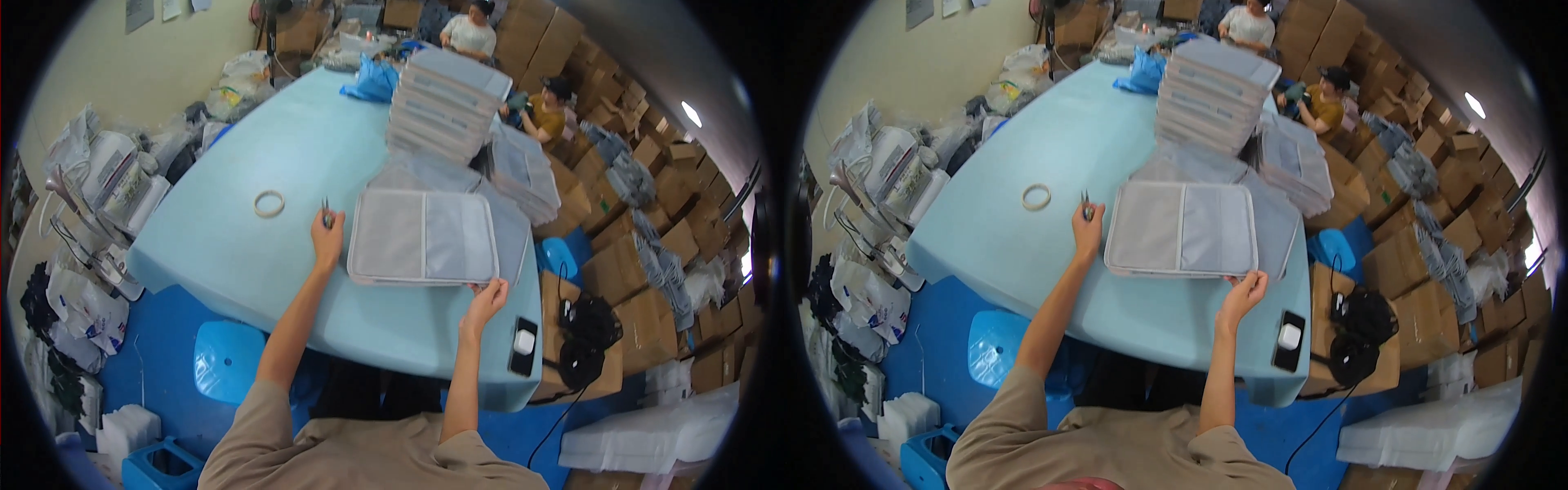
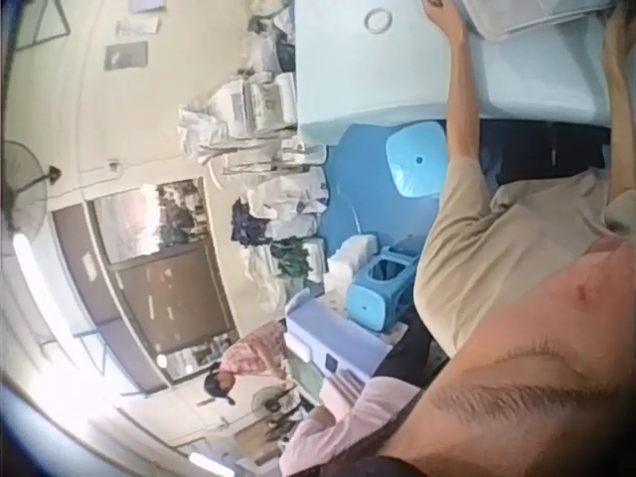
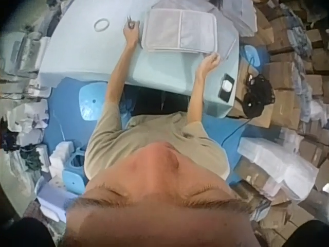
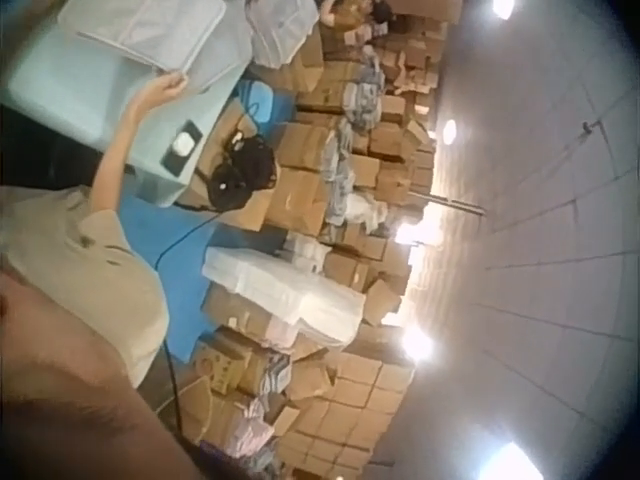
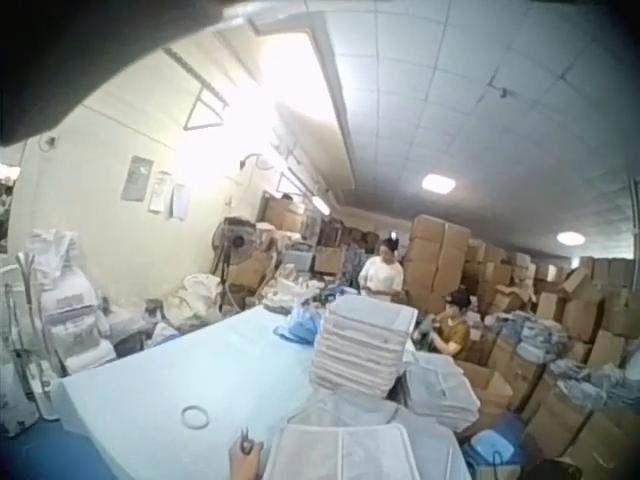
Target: The recorder picks up pouches from a stack, trims loose threads with snips, and places them into a finished stack.
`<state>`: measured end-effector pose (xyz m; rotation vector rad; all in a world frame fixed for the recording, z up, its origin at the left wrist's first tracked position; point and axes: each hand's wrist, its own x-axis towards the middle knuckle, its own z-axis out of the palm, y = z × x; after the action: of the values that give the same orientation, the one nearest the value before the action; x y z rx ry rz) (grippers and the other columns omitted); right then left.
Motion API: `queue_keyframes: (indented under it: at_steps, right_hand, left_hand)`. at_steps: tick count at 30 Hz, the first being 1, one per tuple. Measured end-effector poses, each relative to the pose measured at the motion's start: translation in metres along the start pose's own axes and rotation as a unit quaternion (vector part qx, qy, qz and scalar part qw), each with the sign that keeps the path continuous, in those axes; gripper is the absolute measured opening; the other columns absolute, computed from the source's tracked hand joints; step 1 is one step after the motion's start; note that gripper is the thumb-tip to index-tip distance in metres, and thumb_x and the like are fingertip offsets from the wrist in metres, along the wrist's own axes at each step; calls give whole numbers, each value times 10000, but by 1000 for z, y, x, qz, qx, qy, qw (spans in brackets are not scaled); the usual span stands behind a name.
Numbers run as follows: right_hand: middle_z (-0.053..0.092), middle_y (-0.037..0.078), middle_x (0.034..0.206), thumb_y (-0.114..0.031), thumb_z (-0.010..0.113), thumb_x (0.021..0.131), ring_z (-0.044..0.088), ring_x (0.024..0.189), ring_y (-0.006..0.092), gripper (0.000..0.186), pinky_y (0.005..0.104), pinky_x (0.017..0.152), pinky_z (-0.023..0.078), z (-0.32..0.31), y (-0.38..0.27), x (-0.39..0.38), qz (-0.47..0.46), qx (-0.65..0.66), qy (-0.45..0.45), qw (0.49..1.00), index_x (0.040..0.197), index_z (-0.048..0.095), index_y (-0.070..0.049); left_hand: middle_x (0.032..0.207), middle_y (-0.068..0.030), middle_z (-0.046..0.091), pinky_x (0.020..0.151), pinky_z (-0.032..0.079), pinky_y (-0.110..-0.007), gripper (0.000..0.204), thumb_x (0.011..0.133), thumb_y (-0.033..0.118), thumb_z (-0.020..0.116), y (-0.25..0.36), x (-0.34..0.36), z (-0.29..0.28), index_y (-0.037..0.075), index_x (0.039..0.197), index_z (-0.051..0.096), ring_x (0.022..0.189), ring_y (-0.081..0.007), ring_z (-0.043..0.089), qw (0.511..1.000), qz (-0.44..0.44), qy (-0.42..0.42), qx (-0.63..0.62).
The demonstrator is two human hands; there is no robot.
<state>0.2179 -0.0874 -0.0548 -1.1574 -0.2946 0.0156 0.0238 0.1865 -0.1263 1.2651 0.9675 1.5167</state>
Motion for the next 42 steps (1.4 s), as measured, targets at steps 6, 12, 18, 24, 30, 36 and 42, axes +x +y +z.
queue_keyframes:
  at_steps: [6,12,18,24,30,36,42]
  right_hand:
    - [575,147,1328,-153,679,1040,586,1236,256,254,443,1068,458,-45,22,-43,-48,-198,-25,979,1233,578,-23]
    - [595,161,1420,-64,774,908,531,1378,364,342,494,1132,430,-21,-19,-97,-331,-384,-144,850,1230,663,-33]
    - [757,77,1113,-24,842,850,655,1209,329,301,447,1011,529,4,-5,-79,-357,-342,-358,792,1133,741,-34]
    - [795,59,941,14,851,838,728,895,235,183,364,764,591,11,3,-56,-383,-316,-401,770,1006,791,-22]
    - [790,71,907,15,856,845,683,772,167,171,314,682,556,8,-3,-56,-170,-270,-471,823,1002,795,-12]
    - [747,37,848,5,820,880,634,692,152,163,277,639,533,7,14,-74,-133,-228,-428,864,1030,773,-35]
    - [759,53,927,28,783,899,674,722,168,161,306,657,558,5,15,-79,-190,-226,-410,863,1045,751,-33]
  left_hand:
    - [714,-4,545,617,408,-314,272,1004,232,735,13,-7,5,31,904,582,672,-90,463,992,20,-83,88]
    - [715,0,533,612,405,-315,270,1010,219,730,9,-4,2,30,899,572,675,-89,463,990,45,-81,104]
    - [695,18,509,599,382,-318,265,1012,218,740,16,-2,5,29,916,580,658,-81,435,990,43,-86,107]
    - [680,-16,572,595,411,-336,283,1053,328,700,61,-13,-9,47,1058,675,616,-116,489,987,4,-90,130]
    - [804,-129,708,662,509,-401,362,1111,395,580,131,-80,-49,70,1186,719,687,-277,682,962,-18,-172,210]
    - [925,-141,770,700,557,-428,237,1057,277,688,142,-160,-79,58,1136,735,790,-347,741,923,30,-249,292]
    - [918,-75,752,654,571,-403,206,968,214,807,134,-176,-72,61,1090,742,772,-270,742,883,220,-276,310]
